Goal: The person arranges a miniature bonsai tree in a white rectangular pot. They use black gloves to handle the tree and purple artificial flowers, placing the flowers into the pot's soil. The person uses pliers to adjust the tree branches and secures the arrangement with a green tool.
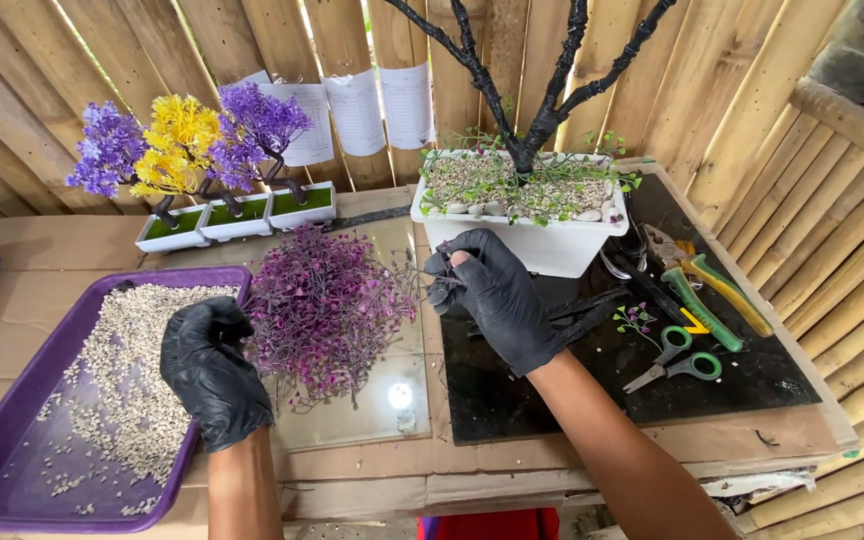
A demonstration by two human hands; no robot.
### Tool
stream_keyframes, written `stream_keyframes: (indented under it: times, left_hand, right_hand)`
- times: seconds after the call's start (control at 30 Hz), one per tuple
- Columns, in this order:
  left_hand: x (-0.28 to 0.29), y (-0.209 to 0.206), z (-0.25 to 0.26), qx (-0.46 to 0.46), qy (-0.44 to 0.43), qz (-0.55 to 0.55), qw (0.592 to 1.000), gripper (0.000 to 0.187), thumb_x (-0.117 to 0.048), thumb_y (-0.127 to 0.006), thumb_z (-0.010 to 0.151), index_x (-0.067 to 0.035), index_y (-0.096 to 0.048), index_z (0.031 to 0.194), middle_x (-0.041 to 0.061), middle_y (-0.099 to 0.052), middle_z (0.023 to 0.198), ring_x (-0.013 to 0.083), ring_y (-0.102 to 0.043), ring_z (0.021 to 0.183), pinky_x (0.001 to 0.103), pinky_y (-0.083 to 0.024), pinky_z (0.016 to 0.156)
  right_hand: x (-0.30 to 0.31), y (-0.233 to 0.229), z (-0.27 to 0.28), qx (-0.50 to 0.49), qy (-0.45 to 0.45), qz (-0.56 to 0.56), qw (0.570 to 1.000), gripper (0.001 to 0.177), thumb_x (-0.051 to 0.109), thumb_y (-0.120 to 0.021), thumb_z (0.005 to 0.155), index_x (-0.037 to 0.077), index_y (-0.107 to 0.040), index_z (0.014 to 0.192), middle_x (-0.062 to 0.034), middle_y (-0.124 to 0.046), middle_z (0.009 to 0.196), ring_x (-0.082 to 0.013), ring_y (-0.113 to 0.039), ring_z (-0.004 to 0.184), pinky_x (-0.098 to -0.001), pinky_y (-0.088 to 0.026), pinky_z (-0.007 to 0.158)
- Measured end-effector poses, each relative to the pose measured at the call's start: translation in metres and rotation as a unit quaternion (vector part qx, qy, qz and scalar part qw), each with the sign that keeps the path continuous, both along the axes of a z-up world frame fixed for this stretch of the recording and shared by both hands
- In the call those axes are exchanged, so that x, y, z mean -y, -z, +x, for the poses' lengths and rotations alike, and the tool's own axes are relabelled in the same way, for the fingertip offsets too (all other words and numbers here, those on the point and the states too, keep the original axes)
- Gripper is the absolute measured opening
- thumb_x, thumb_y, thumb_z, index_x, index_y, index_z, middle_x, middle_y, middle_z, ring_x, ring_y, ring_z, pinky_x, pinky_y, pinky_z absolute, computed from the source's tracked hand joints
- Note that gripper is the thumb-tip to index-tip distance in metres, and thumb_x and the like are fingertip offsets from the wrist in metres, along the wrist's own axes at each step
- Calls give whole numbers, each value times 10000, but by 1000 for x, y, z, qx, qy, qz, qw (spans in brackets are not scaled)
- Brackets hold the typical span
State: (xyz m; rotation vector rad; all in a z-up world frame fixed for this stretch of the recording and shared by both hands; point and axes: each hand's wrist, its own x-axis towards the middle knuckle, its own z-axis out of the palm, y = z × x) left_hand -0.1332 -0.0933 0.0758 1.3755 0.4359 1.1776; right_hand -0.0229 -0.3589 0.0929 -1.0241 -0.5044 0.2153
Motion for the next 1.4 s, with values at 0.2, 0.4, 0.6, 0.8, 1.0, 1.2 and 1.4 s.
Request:
stream_keyframes:
  times: [0.2, 0.4, 0.6, 0.8, 1.0, 1.2, 1.4]
  left_hand:
    - [26, 12, -5, -166, -1, 70, 984, 97, -146, -706, 927, -137, -799, 951, 109, -733, 834, 169, -678, 820, 315, -540, 760]
    - [42, 2, -23, -190, -15, 181, 965, 159, -89, -735, 933, -130, -814, 1065, 139, -760, 1007, 316, -707, 1029, 437, -546, 932]
    - [18, 18, -36, -143, -53, 336, 929, 230, -66, -783, 894, -177, -822, 1092, 62, -756, 1026, 296, -670, 1064, 412, -512, 1043]
    - [28, 16, -37, -151, -42, 388, 908, 193, -131, -810, 885, -172, -809, 1074, 69, -749, 1013, 334, -660, 1056, 445, -513, 998]
    - [-1, 26, -7, -158, 2, 427, 890, 284, -77, -720, 919, -229, -781, 1150, 20, -719, 1069, 299, -638, 1098, 453, -509, 984]
    - [-49, 27, 83, -244, -39, 443, 862, 485, 47, -599, 866, -153, -761, 1277, 189, -719, 1053, 468, -633, 1017, 609, -551, 866]
    - [-83, 46, 122, -347, -11, 528, 775, 593, -179, -591, 825, -350, -681, 1386, 62, -668, 1383, 451, -601, 1215, 600, -516, 1003]
  right_hand:
    - [-5, 6, -1, 100, 91, -139, 981, 187, 216, -672, 1010, 57, -667, 1108, -226, -744, 978, -327, -759, 872, -403, -633, 730]
    - [-11, 12, 0, 94, 95, -201, 970, 157, 188, -682, 997, 72, -663, 1101, -158, -767, 927, -212, -761, 822, -372, -636, 762]
    - [-18, 23, 10, 163, 87, -291, 939, 222, 212, -766, 947, 128, -677, 1132, -123, -749, 969, -240, -737, 872, -407, -597, 794]
    - [-39, 45, -3, 238, 60, -382, 891, 201, 152, -721, 928, 63, -651, 1094, -210, -704, 922, -354, -709, 819, -433, -582, 719]
    - [-28, 24, 4, 273, 128, -370, 879, 222, 164, -717, 950, 168, -653, 1163, -113, -732, 1018, -297, -729, 936, -415, -601, 816]
    - [-36, 22, 9, 338, 145, -364, 856, 247, 128, -713, 957, 182, -649, 1189, -94, -734, 1039, -302, -732, 988, -395, -608, 835]
    - [-38, 70, 4, 421, 73, -350, 833, 260, 148, -751, 956, 24, -691, 1177, -246, -743, 1095, -436, -710, 1007, -500, -585, 907]
